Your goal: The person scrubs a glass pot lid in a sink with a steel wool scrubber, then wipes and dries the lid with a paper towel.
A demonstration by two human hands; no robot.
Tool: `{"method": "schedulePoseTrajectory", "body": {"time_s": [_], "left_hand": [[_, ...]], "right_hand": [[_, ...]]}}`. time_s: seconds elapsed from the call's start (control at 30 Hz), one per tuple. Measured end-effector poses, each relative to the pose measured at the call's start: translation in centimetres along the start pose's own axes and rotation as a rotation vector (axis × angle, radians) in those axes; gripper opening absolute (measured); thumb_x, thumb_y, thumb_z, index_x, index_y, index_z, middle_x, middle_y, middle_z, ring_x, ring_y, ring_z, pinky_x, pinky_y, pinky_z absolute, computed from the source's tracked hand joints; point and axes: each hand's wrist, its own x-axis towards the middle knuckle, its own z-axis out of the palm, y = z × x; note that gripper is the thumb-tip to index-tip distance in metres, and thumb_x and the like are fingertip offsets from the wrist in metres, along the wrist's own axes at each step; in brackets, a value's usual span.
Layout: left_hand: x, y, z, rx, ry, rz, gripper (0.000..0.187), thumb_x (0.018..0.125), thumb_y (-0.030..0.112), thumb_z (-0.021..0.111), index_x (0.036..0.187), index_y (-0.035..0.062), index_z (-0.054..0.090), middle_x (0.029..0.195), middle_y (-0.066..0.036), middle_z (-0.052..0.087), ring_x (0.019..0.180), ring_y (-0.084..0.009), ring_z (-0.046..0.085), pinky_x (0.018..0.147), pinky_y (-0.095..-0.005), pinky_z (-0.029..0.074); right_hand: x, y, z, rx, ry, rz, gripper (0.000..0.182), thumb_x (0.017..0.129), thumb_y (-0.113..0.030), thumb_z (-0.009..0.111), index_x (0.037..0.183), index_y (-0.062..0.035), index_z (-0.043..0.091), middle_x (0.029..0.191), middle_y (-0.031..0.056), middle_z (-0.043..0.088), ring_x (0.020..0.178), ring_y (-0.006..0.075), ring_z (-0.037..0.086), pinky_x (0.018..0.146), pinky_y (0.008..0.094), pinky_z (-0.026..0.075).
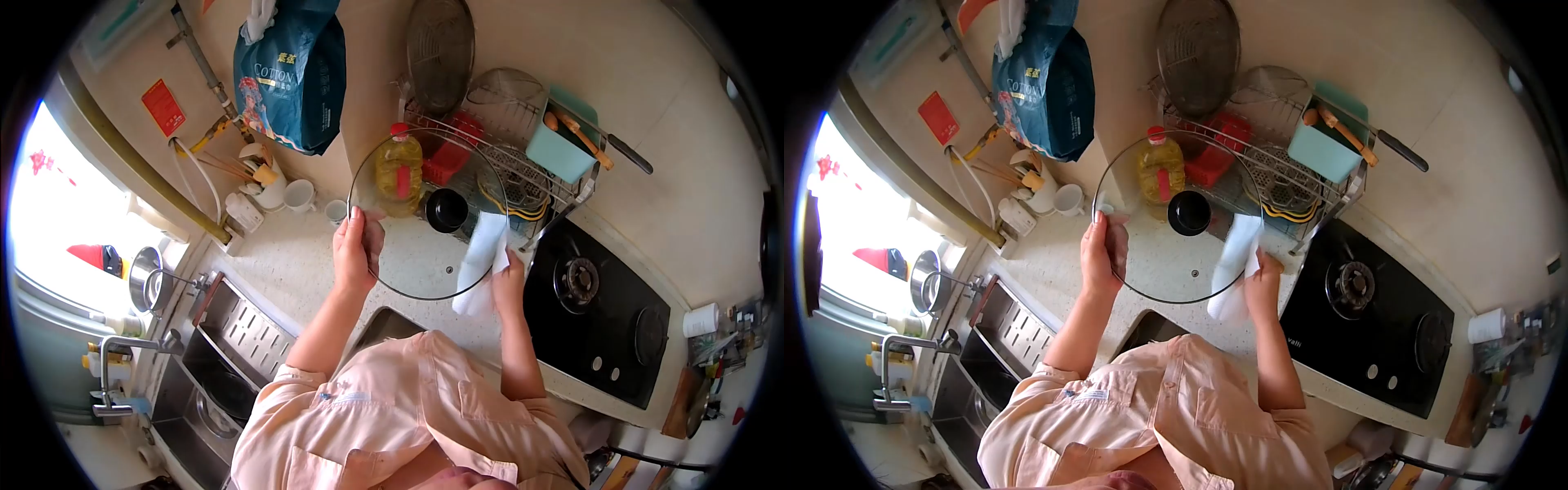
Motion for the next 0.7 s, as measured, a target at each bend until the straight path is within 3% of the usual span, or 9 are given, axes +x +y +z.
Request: {"method": "schedulePoseTrajectory", "body": {"time_s": [0.1, 0.13, 0.17, 0.23, 0.37, 0.5, 0.53, 0.63, 0.7], "left_hand": [[0.0, -0.1, -0.4, -0.028, 0.021, 0.089, 0.034, 0.094, 0.029, 0.041, 0.087, -0.0001, 0.057, 0.051, 0.000, 0.042, 0.038, -0.0064, 0.029, 0.034, -0.0206, 0.020], [-0.2, 0.1, -0.2, -0.013, 0.016, 0.101, 0.034, 0.094, 0.029, 0.041, 0.087, -0.0005, 0.057, 0.051, 0.000, 0.042, 0.037, -0.0062, 0.029, 0.034, -0.0205, 0.020], [-0.4, 0.5, 0.1, 0.005, 0.008, 0.110, 0.035, 0.095, 0.029, 0.040, 0.088, -0.0009, 0.057, 0.051, 0.000, 0.043, 0.037, -0.0061, 0.029, 0.034, -0.0204, 0.020], [-0.7, 1.2, 0.3, 0.032, -0.047, 0.109, 0.036, 0.095, 0.029, 0.040, 0.088, -0.0018, 0.057, 0.051, -0.001, 0.044, 0.037, -0.0057, 0.029, 0.035, -0.0200, 0.020], [-2.3, 2.2, 0.6, 0.138, -0.223, 0.046, 0.038, 0.095, 0.030, 0.039, 0.089, -0.0032, 0.057, 0.051, -0.002, 0.045, 0.037, -0.0046, 0.031, 0.035, -0.0190, 0.021], [-2.5, 2.4, 0.5, 0.204, -0.270, 0.002, 0.040, 0.095, 0.032, 0.039, 0.089, -0.0036, 0.057, 0.051, -0.003, 0.047, 0.036, -0.0041, 0.032, 0.035, -0.0187, 0.022], [-2.5, 2.4, 0.5, 0.223, -0.249, -0.005, 0.040, 0.094, 0.032, 0.040, 0.089, -0.0032, 0.057, 0.051, -0.003, 0.046, 0.036, -0.0043, 0.032, 0.035, -0.0188, 0.023], [-2.1, 2.7, 0.1, 0.276, -0.179, -0.011, 0.039, 0.094, 0.033, 0.041, 0.088, -0.0019, 0.057, 0.051, -0.002, 0.046, 0.036, -0.0047, 0.032, 0.035, -0.0190, 0.023], [-2.3, 2.3, 0.2, 0.244, -0.156, 0.067, 0.037, 0.094, 0.032, 0.042, 0.083, -0.0001, 0.057, 0.053, -0.001, 0.047, 0.038, -0.0044, 0.033, 0.037, -0.0192, 0.025]], "right_hand": [[-0.6, -5.0, -2.0, 0.084, 0.138, 0.125, 0.023, 0.091, -0.009, 0.043, 0.104, 0.0047, 0.055, 0.099, 0.0176, 0.056, 0.089, 0.0267, 0.054, 0.082, 0.0324, 0.042], [-0.8, -5.2, -1.8, 0.072, 0.187, -0.154, 0.024, 0.090, -0.010, 0.044, 0.107, 0.0026, 0.055, 0.102, 0.0174, 0.055, 0.096, 0.0293, 0.051, 0.085, 0.0358, 0.040], [-1.6, -6.1, -1.4, -0.073, 0.168, -0.353, 0.025, 0.090, -0.012, 0.046, 0.109, 0.0003, 0.055, 0.118, 0.0185, 0.049, 0.110, 0.0325, 0.044, 0.091, 0.0399, 0.037], [-2.0, -6.5, 0.0, -0.263, -0.009, -0.661, 0.029, 0.091, -0.015, 0.045, 0.116, -0.0031, 0.052, 0.135, 0.0153, 0.037, 0.126, 0.0350, 0.030, 0.100, 0.0436, 0.030], [3.8, -6.9, 0.4, 0.302, -0.104, -0.712, 0.039, 0.093, -0.024, 0.039, 0.130, -0.0137, 0.044, 0.142, 0.0095, 0.030, 0.134, 0.0334, 0.015, 0.106, 0.0477, 0.014], [5.8, -12.7, -2.2, 0.025, -0.630, -0.869, 0.044, 0.094, -0.038, 0.028, 0.128, -0.0180, 0.048, 0.142, 0.0018, 0.031, 0.136, 0.0268, 0.013, 0.106, 0.0516, 0.003], [5.9, -13.7, -2.3, -0.033, -0.769, -0.974, 0.040, 0.092, -0.033, 0.037, 0.126, -0.0175, 0.050, 0.141, 0.0015, 0.033, 0.134, 0.0283, 0.019, 0.106, 0.0510, 0.011], [5.5, -13.9, -1.8, -0.209, -0.667, -1.064, 0.038, 0.089, -0.025, 0.045, 0.126, -0.0176, 0.051, 0.140, 0.0026, 0.035, 0.131, 0.0298, 0.026, 0.103, 0.0504, 0.020], [5.1, -13.5, -0.8, -0.288, -0.436, -1.000, 0.049, 0.084, -0.024, 0.053, 0.130, -0.0074, 0.043, 0.140, 0.0152, 0.030, 0.128, 0.0381, 0.028, 0.100, 0.0508, 0.027]]}}
